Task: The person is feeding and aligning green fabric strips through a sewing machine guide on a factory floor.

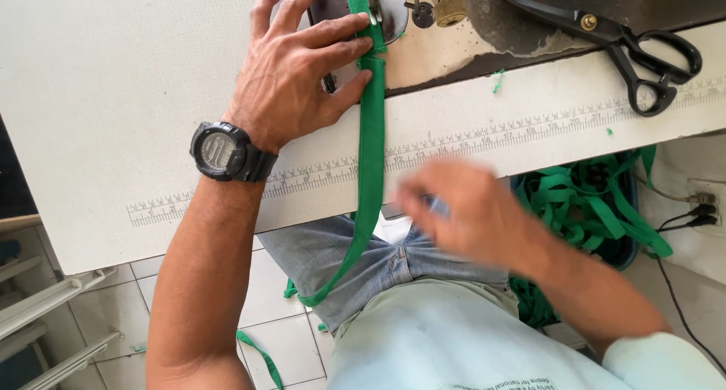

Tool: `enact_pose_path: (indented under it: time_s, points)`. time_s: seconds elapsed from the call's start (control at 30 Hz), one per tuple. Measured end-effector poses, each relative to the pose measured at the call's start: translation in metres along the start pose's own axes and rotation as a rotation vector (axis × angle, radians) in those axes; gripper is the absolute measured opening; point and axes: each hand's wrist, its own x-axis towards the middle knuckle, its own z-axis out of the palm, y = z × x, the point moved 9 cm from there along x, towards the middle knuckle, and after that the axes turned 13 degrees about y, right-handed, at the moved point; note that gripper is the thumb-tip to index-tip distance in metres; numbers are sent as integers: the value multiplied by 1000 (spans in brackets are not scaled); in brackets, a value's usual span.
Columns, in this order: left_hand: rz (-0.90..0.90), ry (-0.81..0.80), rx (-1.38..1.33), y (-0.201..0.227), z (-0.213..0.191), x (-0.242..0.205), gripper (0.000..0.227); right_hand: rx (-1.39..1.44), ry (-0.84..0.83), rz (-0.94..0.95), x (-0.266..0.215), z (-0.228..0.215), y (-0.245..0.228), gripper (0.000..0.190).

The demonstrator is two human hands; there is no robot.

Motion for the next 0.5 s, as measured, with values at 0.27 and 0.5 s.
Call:
enact_pose_path:
  time_s: [0.27,0.5]
  points:
    - [50,33,0,-6,-1,3,31,408,-271,719,-106,118,-6,94]
    - [-4,32,57,-15,4,9,32,960,223,858,-108,98,3,11]
